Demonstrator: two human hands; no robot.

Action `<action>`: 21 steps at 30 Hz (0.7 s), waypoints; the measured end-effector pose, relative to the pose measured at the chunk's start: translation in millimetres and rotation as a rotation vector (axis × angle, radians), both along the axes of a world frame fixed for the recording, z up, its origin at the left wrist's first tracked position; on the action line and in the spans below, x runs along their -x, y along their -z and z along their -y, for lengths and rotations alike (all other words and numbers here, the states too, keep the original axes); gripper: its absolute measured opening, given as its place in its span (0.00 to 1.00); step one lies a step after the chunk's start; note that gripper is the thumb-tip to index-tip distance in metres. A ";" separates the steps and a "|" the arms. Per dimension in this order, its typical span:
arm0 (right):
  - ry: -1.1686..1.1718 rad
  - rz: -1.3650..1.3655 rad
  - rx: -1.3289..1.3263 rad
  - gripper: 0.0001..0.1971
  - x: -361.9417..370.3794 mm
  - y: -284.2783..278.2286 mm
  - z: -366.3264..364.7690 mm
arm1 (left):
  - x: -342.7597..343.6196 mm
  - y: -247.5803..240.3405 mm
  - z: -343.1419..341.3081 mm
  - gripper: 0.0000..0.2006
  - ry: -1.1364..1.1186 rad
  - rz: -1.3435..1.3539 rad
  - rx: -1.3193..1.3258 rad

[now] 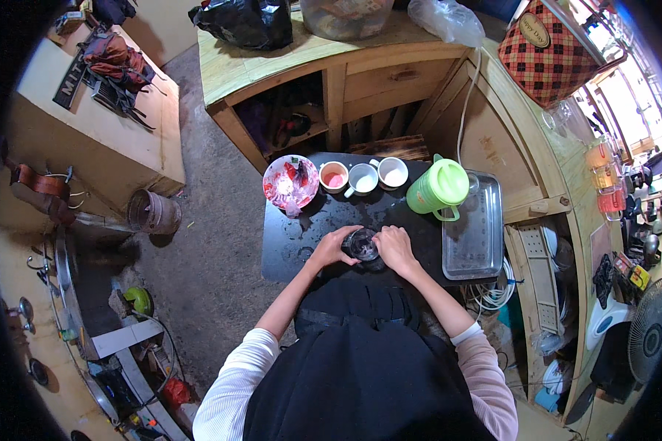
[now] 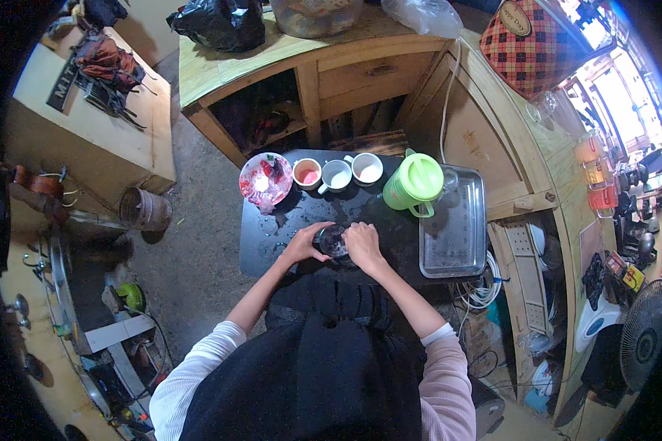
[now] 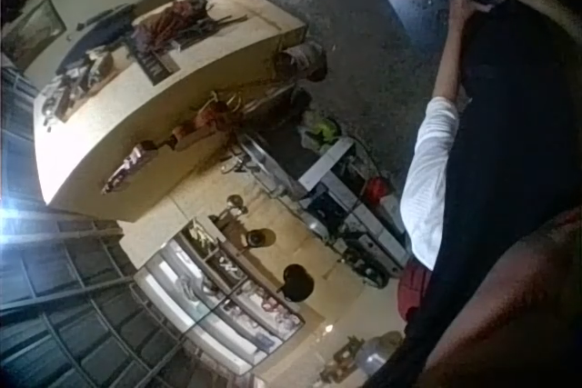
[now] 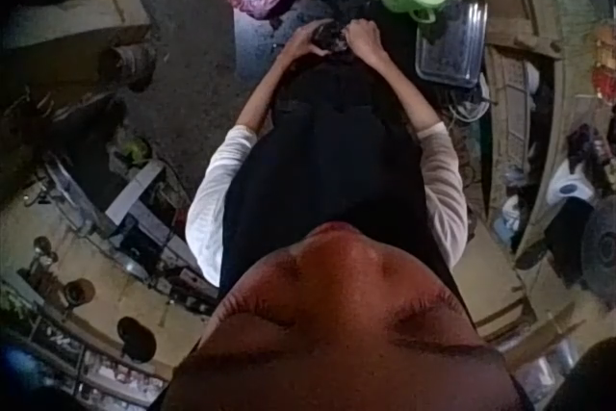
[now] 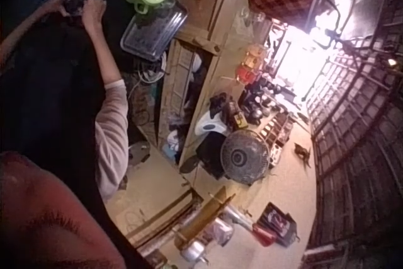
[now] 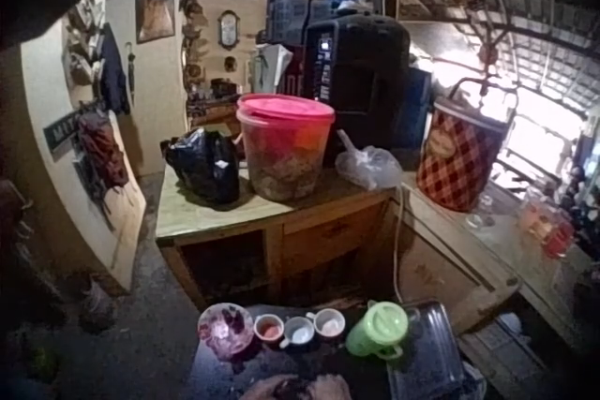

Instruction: Preparing and mixing drinks in several jars and glasses by adding liquid and stirring.

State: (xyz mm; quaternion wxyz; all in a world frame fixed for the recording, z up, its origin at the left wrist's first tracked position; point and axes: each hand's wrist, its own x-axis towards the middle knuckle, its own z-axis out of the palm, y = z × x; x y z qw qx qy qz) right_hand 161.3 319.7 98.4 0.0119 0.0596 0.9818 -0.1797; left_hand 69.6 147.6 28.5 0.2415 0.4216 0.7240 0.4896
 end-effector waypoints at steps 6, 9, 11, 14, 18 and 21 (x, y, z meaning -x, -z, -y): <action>-0.022 -0.041 -0.010 0.09 0.6 -1.2 -1.1 | -1.2 -3.8 -0.3 0.40 -0.008 -0.016 -0.002; -0.108 0.192 0.027 0.08 0.5 1.3 -3.9 | -1.3 -3.2 -0.8 0.40 -0.006 -0.022 -0.011; -0.039 -0.025 -0.018 0.09 1.5 -1.1 0.0 | -1.2 -1.5 0.2 0.40 -0.011 -0.019 -0.021; -0.094 0.182 0.021 0.08 1.3 -3.4 -3.3 | -1.5 -0.8 0.0 0.40 -0.016 -0.019 -0.003; -0.038 -0.031 0.023 0.08 -0.3 0.1 -3.9 | -1.2 -2.9 -1.5 0.40 -0.009 -0.009 -0.003; -0.093 0.140 0.005 0.08 -0.6 2.2 -4.0 | -0.9 -1.0 -0.4 0.40 -0.008 -0.013 0.000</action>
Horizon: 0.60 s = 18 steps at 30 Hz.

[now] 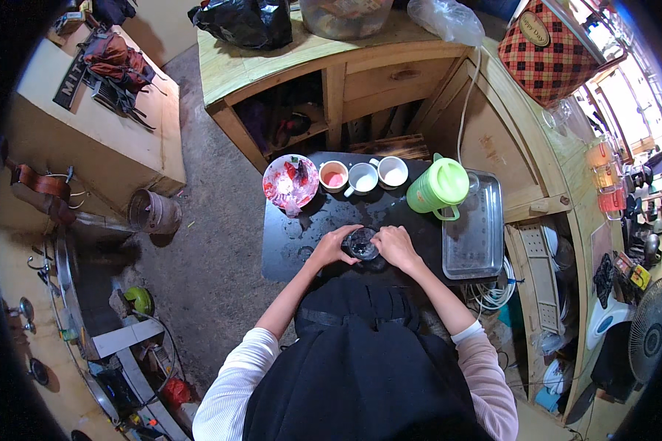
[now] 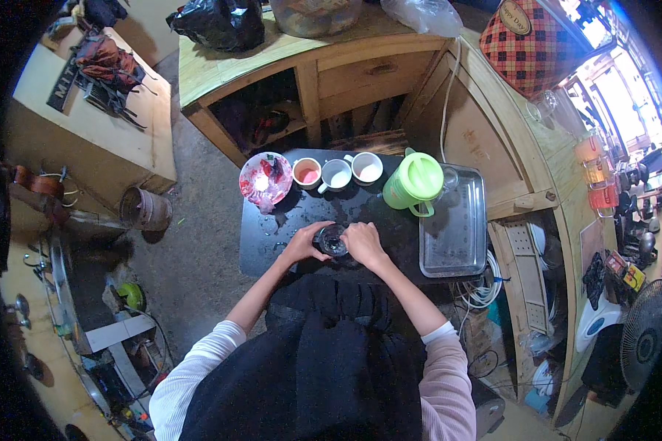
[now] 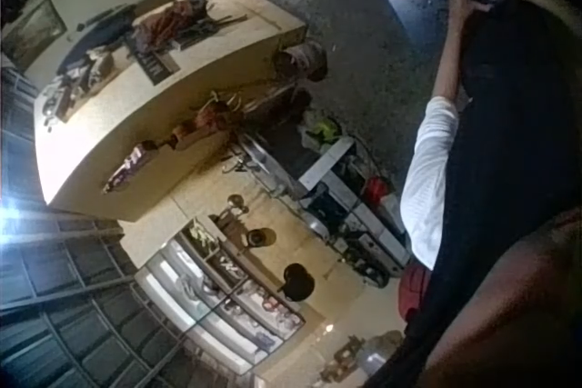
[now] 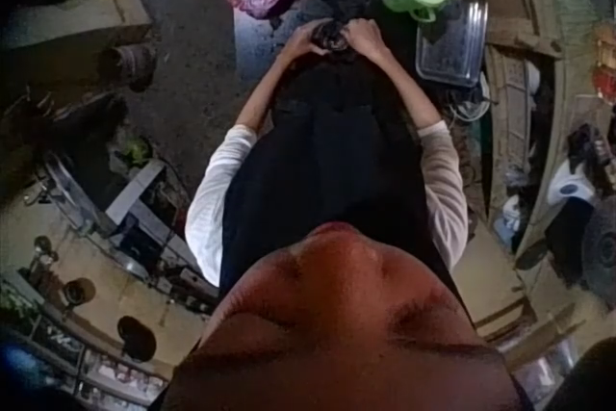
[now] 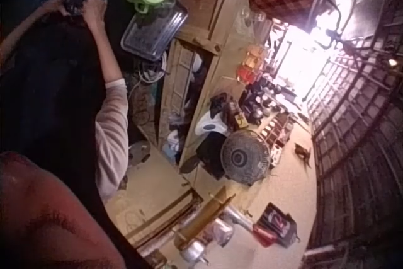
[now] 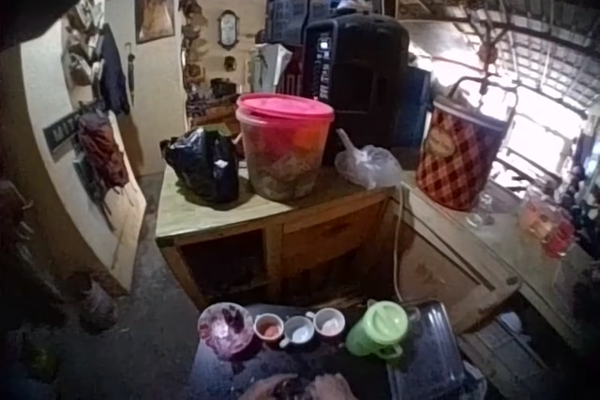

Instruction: Preparing and mixing drinks in several jars and glasses by adding liquid and stirring.

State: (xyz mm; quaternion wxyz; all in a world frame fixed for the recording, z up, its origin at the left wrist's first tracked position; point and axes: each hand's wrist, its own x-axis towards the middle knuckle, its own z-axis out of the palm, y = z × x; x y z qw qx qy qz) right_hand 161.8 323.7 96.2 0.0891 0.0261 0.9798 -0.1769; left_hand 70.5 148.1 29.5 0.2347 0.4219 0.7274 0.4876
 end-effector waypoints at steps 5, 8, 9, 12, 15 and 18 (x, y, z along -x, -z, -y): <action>0.031 -0.011 -0.031 0.08 0.1 -0.9 3.3 | -0.1 -1.3 0.0 0.40 0.003 0.012 -0.008; 0.045 -0.150 0.009 0.09 0.5 0.2 1.7 | -0.1 -0.7 -0.2 0.40 0.002 0.002 -0.001; 0.046 -0.150 0.009 0.09 0.1 0.8 2.3 | -0.3 -0.4 0.0 0.40 0.003 0.005 -0.007; 0.031 -0.071 -0.048 0.09 -1.2 2.7 3.0 | 0.1 0.9 -0.1 0.40 0.004 0.003 -0.009; 0.044 -0.126 0.023 0.09 0.7 -1.4 1.5 | 0.1 1.6 -0.4 0.40 0.008 0.000 -0.009; 0.011 -0.048 -0.070 0.09 0.4 -0.8 2.4 | 0.3 1.2 0.7 0.40 0.005 -0.003 -0.002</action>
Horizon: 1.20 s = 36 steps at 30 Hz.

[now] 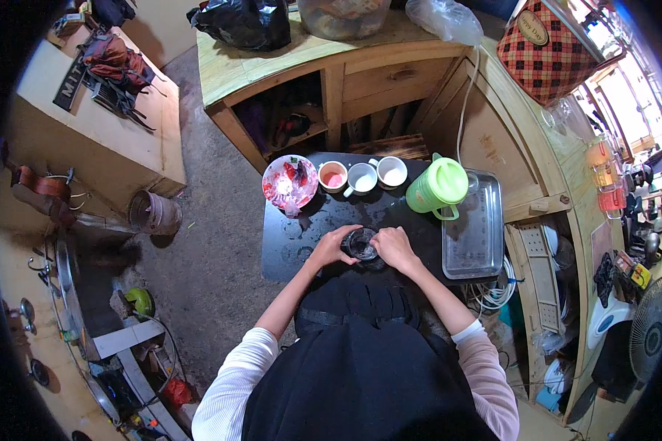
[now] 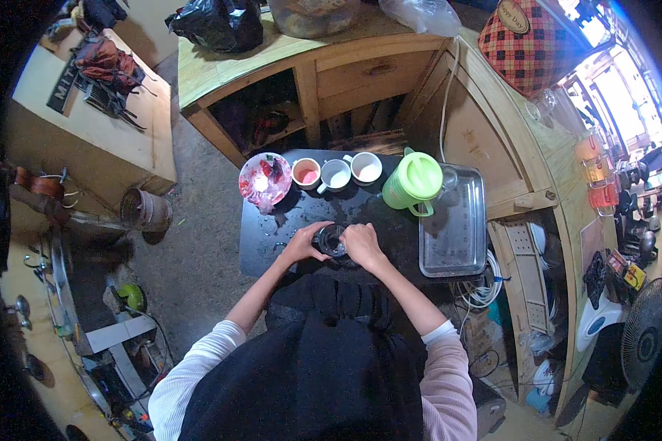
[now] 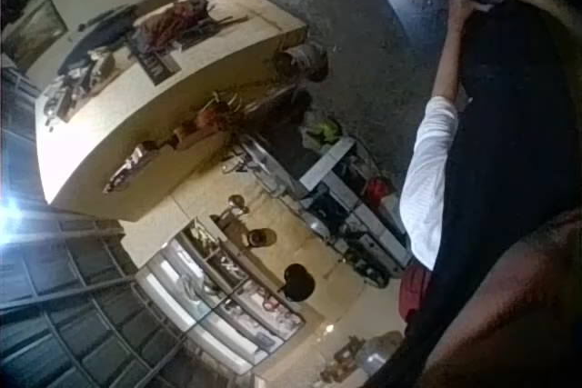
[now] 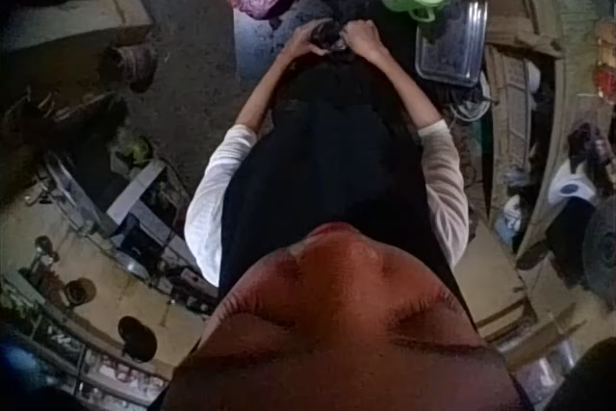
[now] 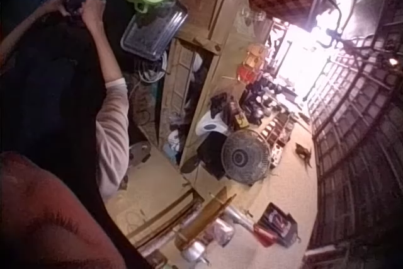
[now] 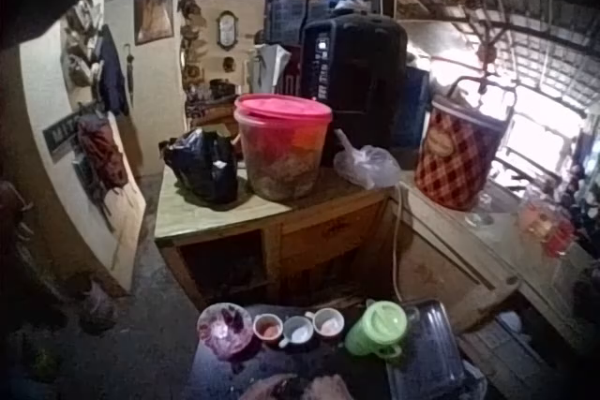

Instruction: Preparing and mixing drinks in several jars and glasses by adding liquid and stirring.

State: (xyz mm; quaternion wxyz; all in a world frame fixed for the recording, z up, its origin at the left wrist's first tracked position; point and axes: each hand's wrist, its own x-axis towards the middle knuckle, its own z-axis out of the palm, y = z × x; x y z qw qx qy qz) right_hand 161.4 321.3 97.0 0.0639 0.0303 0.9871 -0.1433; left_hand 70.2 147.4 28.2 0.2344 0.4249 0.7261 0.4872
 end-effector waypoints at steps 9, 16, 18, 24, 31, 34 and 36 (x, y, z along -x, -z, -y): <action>-0.015 0.074 0.098 0.09 -0.1 -2.1 -1.2 | -1.0 -2.3 -0.3 0.40 -0.004 0.000 0.002; 0.025 0.003 0.100 0.09 1.2 1.0 -2.3 | 3.6 -9.8 0.0 0.37 0.076 0.020 -0.014; 0.060 -0.096 0.100 0.09 1.1 1.3 -2.7 | 4.5 -13.9 -0.7 0.35 0.087 0.004 0.009; 0.032 -0.010 0.146 0.09 2.3 -4.3 -1.7 | 5.2 -8.6 0.7 0.32 0.080 -0.015 0.010; 0.032 -0.018 0.082 0.09 -2.0 1.7 0.8 | -2.4 -8.7 -2.5 0.32 -0.018 0.039 0.018; 0.037 0.038 0.080 0.09 -0.9 -0.7 -2.9 | -3.9 -11.1 -3.8 0.32 -0.039 0.167 0.109; 0.039 0.137 0.148 0.09 -0.7 -4.7 -2.0 | -5.3 -9.3 -2.3 0.32 -0.051 0.111 0.085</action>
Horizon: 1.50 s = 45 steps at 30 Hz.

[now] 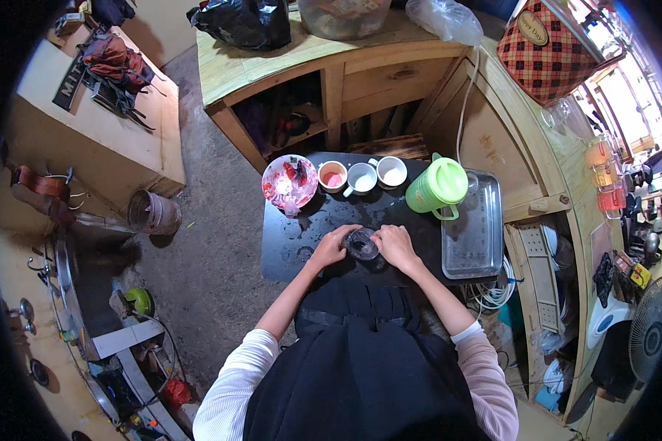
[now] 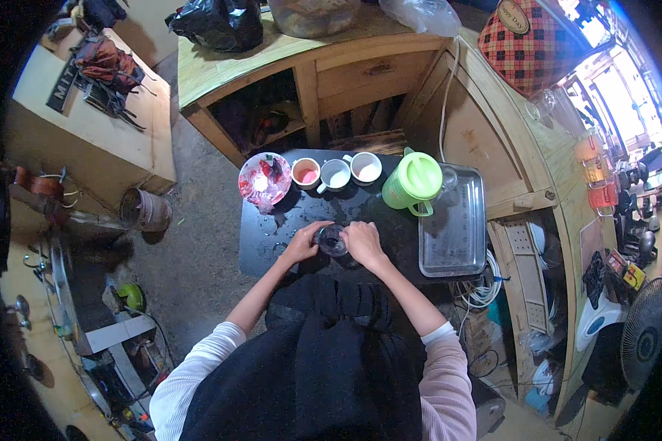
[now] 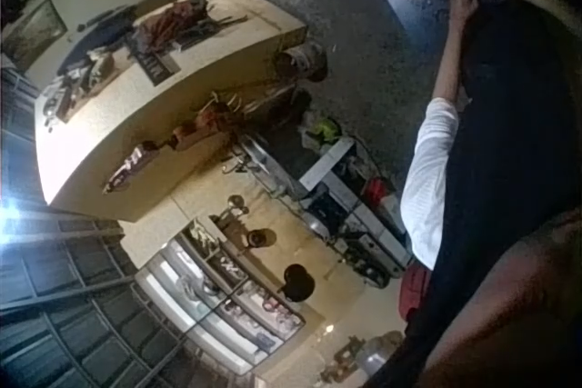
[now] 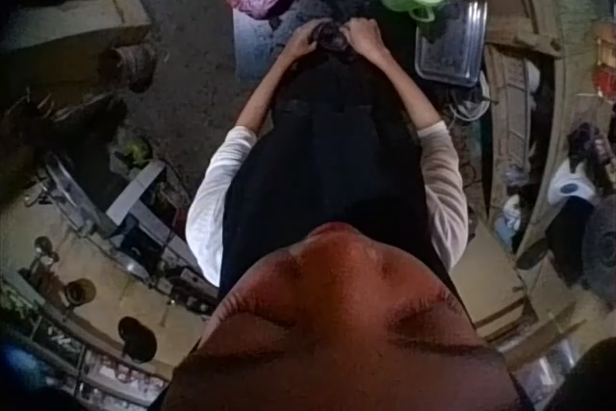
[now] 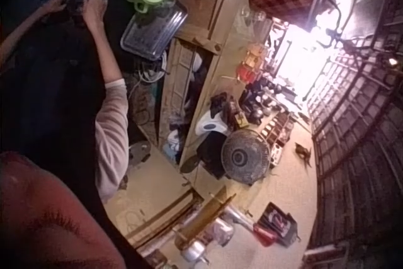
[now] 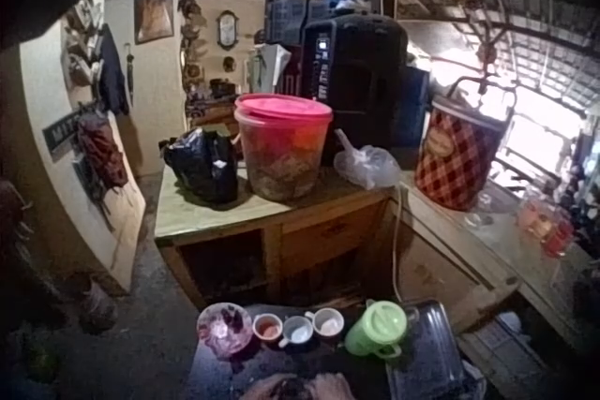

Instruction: Preparing and mixing drinks in several jars and glasses by adding liquid and stirring.

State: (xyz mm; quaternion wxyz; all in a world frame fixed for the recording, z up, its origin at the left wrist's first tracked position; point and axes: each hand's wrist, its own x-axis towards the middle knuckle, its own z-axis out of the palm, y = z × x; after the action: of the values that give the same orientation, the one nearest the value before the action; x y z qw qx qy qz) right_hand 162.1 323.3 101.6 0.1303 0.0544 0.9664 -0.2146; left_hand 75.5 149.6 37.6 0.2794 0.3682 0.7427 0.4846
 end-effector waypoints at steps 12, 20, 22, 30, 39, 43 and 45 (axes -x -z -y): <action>0.007 -0.020 -0.009 0.09 -0.1 1.3 0.5 | -0.6 8.3 -1.3 0.33 -0.017 -0.086 -0.074; -0.016 -0.160 0.004 0.09 2.4 0.9 -5.0 | -0.4 10.9 -0.4 0.34 -0.024 -0.084 -0.075; -0.027 -0.147 -0.060 0.09 0.5 2.9 -2.6 | 0.5 10.7 -1.6 0.34 -0.022 -0.161 -0.150; -0.057 -0.170 -0.137 0.09 1.2 0.6 0.0 | 0.7 7.0 0.4 0.33 -0.012 -0.086 -0.064; -0.010 -0.117 0.047 0.10 1.5 3.0 -6.7 | 0.5 3.0 -0.8 0.33 -0.008 -0.093 -0.067; 0.014 -0.275 -0.055 0.10 1.0 -0.3 -0.6 | 1.9 3.9 -0.5 0.33 -0.003 -0.068 -0.022; -0.031 -0.059 0.057 0.10 -0.6 2.8 -6.5 | 1.1 1.5 -2.5 0.33 0.002 -0.083 -0.045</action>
State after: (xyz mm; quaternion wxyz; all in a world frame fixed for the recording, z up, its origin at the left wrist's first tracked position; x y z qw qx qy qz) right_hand 162.7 329.8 98.8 0.1068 0.0293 0.9640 -0.2417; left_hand 74.4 152.2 36.0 0.2406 0.3951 0.7420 0.4852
